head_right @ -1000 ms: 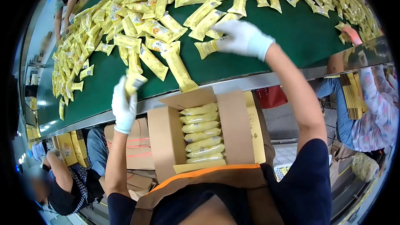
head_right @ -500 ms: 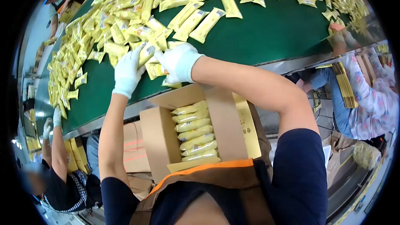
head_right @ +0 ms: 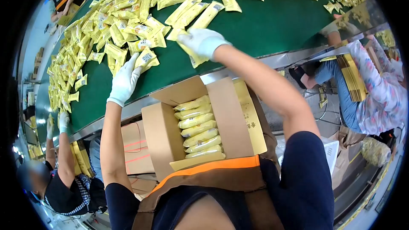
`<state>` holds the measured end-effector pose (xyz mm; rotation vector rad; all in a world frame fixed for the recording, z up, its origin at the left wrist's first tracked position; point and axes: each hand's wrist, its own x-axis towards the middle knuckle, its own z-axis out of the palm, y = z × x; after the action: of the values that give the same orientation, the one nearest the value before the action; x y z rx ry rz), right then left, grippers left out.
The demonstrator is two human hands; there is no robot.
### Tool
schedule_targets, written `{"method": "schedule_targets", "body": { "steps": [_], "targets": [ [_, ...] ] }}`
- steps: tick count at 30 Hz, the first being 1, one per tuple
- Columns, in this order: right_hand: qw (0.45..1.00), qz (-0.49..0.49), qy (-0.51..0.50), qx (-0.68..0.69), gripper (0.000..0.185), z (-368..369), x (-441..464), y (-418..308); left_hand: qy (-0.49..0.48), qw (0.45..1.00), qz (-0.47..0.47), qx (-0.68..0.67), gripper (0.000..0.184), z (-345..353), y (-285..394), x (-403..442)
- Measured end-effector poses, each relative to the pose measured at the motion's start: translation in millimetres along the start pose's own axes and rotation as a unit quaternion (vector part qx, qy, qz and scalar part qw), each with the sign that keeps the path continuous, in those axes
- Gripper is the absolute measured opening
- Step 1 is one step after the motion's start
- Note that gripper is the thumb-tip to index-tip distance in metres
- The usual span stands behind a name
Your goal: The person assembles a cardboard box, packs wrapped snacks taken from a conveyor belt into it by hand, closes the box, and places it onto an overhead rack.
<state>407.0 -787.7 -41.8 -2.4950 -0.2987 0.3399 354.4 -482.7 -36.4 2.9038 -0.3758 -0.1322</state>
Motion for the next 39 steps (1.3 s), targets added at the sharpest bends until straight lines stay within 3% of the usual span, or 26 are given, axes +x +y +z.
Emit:
{"method": "schedule_targets", "body": {
  "steps": [1, 2, 6, 8, 12, 14, 17, 20, 23, 26, 27, 28, 30, 32, 34, 36, 38, 39],
  "targets": [
    [0.997, 0.012, -0.038, -0.059, 0.066, -7, -4, -21, -0.015, 1.0, 0.005, -0.015, 0.054, 0, -4, 0],
    [0.987, -0.035, -0.079, -0.132, 0.061, -14, -8, -38, 0.004, 0.999, 0.04, -0.016, 0.053, -2, -4, -2],
    [0.962, -0.192, -0.011, -0.193, 0.046, 20, -16, -34, 0.075, 0.991, 0.102, 0.035, 0.058, 2, 10, -22],
    [0.954, -0.226, -0.068, -0.187, 0.043, 11, -29, -36, 0.107, 0.987, 0.103, 0.068, 0.06, 6, 20, -30],
    [0.928, -0.291, 0.078, -0.219, 0.052, -34, -58, 9, 0.128, 0.986, 0.083, 0.07, 0.063, 15, 18, -34],
    [0.95, -0.233, 0.003, -0.21, 0.063, -36, -61, 48, 0.132, 0.988, 0.077, 0.01, 0.064, 24, 1, -31],
    [0.97, -0.11, -0.162, -0.144, 0.071, -65, -32, 51, 0.025, 0.998, 0.049, -0.04, 0.058, 9, -2, -21],
    [0.978, -0.161, -0.051, -0.123, 0.069, -85, 15, 39, -0.044, 0.996, 0.03, -0.074, 0.056, -10, 3, -15],
    [0.954, -0.167, -0.097, -0.228, 0.067, -84, 49, 34, -0.103, 0.991, -0.003, -0.083, 0.063, -24, 12, -15],
    [0.943, -0.148, -0.144, -0.259, 0.072, -86, 24, 29, -0.035, 0.999, 0.027, -0.031, 0.074, -26, 19, -24],
    [0.965, -0.127, -0.135, -0.186, 0.072, -80, 13, 37, -0.009, 0.999, 0.05, -0.015, 0.071, -33, 22, -19],
    [0.978, -0.126, -0.114, -0.123, 0.069, -71, 5, 44, 0.022, 0.996, 0.078, -0.038, 0.07, -41, 23, -8],
    [0.969, -0.205, -0.021, -0.135, 0.068, -55, -6, 57, -0.024, 0.995, 0.088, 0.036, 0.07, -56, 23, 35],
    [0.978, -0.127, -0.098, -0.137, 0.066, -70, -20, 33, -0.082, 0.986, 0.106, 0.099, 0.074, -35, 1, 71],
    [0.97, -0.156, -0.031, -0.182, 0.068, -78, -34, 34, -0.095, 0.99, 0.104, -0.025, 0.078, -24, -7, 75],
    [0.985, -0.101, 0.005, -0.14, 0.073, -80, -44, 51, -0.141, 0.987, 0.072, -0.004, 0.079, -39, 20, 62],
    [0.985, -0.044, 0.024, -0.163, 0.075, -71, -46, 72, -0.126, 0.986, 0.077, 0.081, 0.076, -40, 42, 40],
    [0.985, -0.013, -0.021, -0.172, 0.08, -75, -39, 76, -0.077, 0.991, 0.095, 0.057, 0.075, -30, 36, 30]
  ]
}}
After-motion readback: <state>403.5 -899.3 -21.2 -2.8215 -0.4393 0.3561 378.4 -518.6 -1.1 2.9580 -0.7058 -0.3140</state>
